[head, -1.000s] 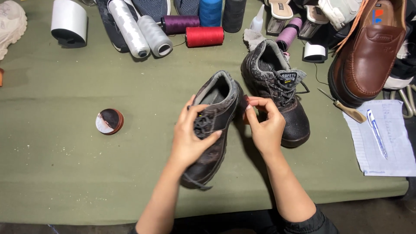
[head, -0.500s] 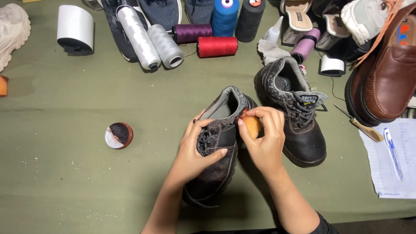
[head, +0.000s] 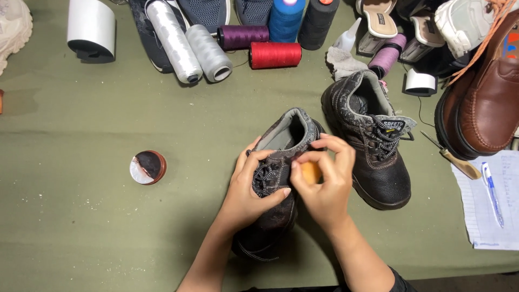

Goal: The person uses a small sponge to apply polish from a round tin onto a dark brown work boot. They rub the polish into the leather around the toe, sides, and heel, then dip the sponge back into the tin to continue applying polish to the collar and back of the boot.

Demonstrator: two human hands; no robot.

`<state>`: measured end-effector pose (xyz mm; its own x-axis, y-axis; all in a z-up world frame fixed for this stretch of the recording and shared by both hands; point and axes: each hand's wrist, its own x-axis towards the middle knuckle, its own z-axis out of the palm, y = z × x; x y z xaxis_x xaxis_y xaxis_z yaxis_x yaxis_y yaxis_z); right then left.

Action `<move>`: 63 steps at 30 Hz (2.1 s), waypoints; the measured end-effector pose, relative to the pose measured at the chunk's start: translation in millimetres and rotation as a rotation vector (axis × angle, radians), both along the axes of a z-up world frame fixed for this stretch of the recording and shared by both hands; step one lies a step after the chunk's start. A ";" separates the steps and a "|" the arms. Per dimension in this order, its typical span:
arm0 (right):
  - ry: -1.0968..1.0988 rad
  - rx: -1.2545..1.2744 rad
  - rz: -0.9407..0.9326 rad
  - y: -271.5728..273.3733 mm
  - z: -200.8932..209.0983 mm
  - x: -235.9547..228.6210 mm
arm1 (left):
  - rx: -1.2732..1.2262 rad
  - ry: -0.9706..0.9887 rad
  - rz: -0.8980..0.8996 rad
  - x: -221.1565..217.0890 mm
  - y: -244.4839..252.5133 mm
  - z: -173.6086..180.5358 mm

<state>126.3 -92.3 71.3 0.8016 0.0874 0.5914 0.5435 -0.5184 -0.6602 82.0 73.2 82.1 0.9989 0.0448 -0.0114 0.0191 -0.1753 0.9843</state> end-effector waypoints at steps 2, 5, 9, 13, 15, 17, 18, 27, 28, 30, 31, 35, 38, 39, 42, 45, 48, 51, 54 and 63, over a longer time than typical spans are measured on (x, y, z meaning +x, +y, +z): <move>0.001 -0.018 -0.027 -8.5 -0.1 5.9 | -0.005 -0.005 0.001 -0.4 -2.0 -2.0; 0.012 -0.039 -0.066 -14.1 -1.1 9.2 | -0.003 -0.015 0.005 -2.5 -4.1 -3.0; 0.080 -0.020 0.013 -1.2 9.5 -3.1 | 0.011 -0.014 0.002 -2.4 -2.0 -5.1; 0.122 -0.009 -0.021 -17.7 9.5 9.3 | 0.004 -0.025 0.003 -1.9 -5.7 -5.7; 0.126 -0.027 -0.009 -14.1 12.8 5.7 | 0.004 -0.033 0.011 -2.3 -6.8 -4.6; 0.129 -0.037 0.007 -8.4 18.1 0.4 | 0.003 -0.026 0.008 -1.7 -6.6 -4.0; 0.130 -0.043 0.027 -4.5 20.7 -2.2 | 0.005 -0.021 0.010 -1.6 -5.5 -3.4; 0.081 -0.073 -0.031 -23.4 12.8 14.0 | 0.003 -0.017 -0.003 -2.0 -7.9 -2.4; 0.084 -0.073 -0.027 -21.3 15.2 11.6 | 0.004 -0.015 0.001 -3.4 -8.1 -1.9; 0.099 -0.070 -0.020 -18.7 20.6 8.1 | 0.011 -0.015 -0.015 -4.0 -9.8 -0.5; 0.099 -0.070 -0.021 -19.4 18.9 10.2 | 0.010 -0.016 -0.015 -2.2 -8.9 -0.3; 0.193 -0.058 -0.015 -33.1 4.2 14.4 | 0.024 0.034 -0.018 -4.1 -8.9 1.3; 0.184 -0.058 -0.032 -25.8 9.9 7.7 | 0.027 0.039 -0.017 -2.9 -8.8 4.0; 0.168 -0.064 0.008 -20.3 14.4 0.9 | 0.021 0.051 -0.015 -3.6 -9.2 3.9; 0.103 -0.088 -0.073 -37.9 8.1 14.9 | 0.021 0.047 -0.016 -1.9 -10.7 4.2; 0.190 -0.008 -0.105 -61.2 -1.4 17.7 | 0.056 0.038 -0.015 -4.1 -12.2 3.0; 0.174 0.006 -0.017 -78.3 17.4 23.9 | 0.074 0.031 -0.007 -6.3 -17.1 1.0; 0.292 -0.311 0.074 -108.5 33.5 44.8 | 0.221 -0.102 -0.007 -11.1 -22.4 -16.1; 0.524 -0.431 0.159 -124.2 40.1 64.8 | 0.264 -0.163 -0.005 -13.4 -28.8 -23.2; 0.409 -0.459 -0.053 -154.5 24.9 70.3 | 0.346 -0.218 -0.193 9.5 -25.5 -12.0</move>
